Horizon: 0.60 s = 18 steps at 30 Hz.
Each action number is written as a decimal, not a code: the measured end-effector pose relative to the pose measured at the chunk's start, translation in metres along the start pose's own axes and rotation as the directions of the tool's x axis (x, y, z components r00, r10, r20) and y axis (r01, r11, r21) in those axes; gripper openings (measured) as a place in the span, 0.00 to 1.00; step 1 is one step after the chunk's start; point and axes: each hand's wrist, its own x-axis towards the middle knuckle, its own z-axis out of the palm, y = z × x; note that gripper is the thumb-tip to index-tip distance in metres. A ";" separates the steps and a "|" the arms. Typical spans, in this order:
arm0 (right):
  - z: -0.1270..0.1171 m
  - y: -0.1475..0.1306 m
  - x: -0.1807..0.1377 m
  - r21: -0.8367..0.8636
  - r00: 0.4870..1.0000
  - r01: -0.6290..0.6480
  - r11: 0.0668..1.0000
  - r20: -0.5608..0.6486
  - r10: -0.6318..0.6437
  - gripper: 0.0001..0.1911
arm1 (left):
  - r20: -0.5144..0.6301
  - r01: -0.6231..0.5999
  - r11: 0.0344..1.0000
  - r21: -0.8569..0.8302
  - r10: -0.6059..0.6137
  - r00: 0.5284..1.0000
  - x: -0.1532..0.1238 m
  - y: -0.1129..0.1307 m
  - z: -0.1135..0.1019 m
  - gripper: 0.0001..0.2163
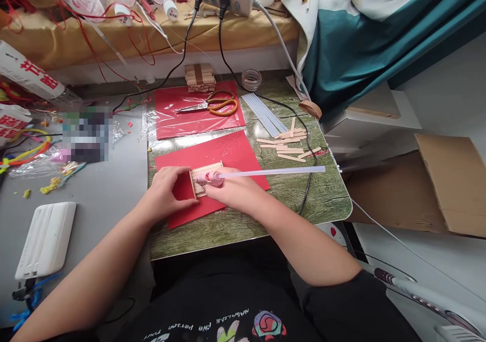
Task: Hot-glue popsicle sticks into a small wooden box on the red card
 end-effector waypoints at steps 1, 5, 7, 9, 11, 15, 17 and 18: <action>-0.001 -0.001 0.000 0.002 1.000 -0.008 1.000 0.018 0.008 0.09 | 0.000 0.001 1.000 0.000 -0.001 1.000 0.000 0.000 0.000 0.37; -0.002 -0.002 -0.001 0.018 0.999 -0.034 0.999 0.037 0.033 0.09 | -0.003 0.001 1.000 -0.001 -0.001 1.000 0.000 -0.001 0.000 0.37; 0.000 0.000 -0.002 0.026 0.999 -0.032 0.999 0.028 0.031 0.07 | -0.004 0.000 1.000 -0.002 0.000 1.000 0.000 -0.001 0.000 0.37; 0.003 0.002 -0.004 0.048 0.999 -0.041 0.998 0.000 0.041 0.05 | -0.003 0.000 1.000 -0.003 0.000 1.000 0.000 -0.001 0.000 0.37; 0.006 0.004 -0.007 0.070 0.998 -0.056 0.996 -0.031 0.058 0.06 | -0.002 0.000 1.000 -0.004 0.000 1.000 0.000 0.000 0.000 0.37; 0.007 0.006 -0.013 0.058 0.995 -0.091 0.994 -0.021 0.093 0.08 | 0.002 0.004 1.000 -0.007 -0.004 1.000 0.000 0.000 -0.001 0.37; 0.006 0.004 -0.016 0.031 0.992 -0.121 0.992 -0.014 0.122 0.09 | 0.001 0.004 1.000 -0.007 -0.004 1.000 0.000 0.000 0.000 0.37; 0.005 0.003 -0.017 0.012 0.991 -0.135 0.991 -0.011 0.135 0.09 | -0.001 0.003 1.000 -0.007 -0.003 1.000 0.000 0.000 0.000 0.37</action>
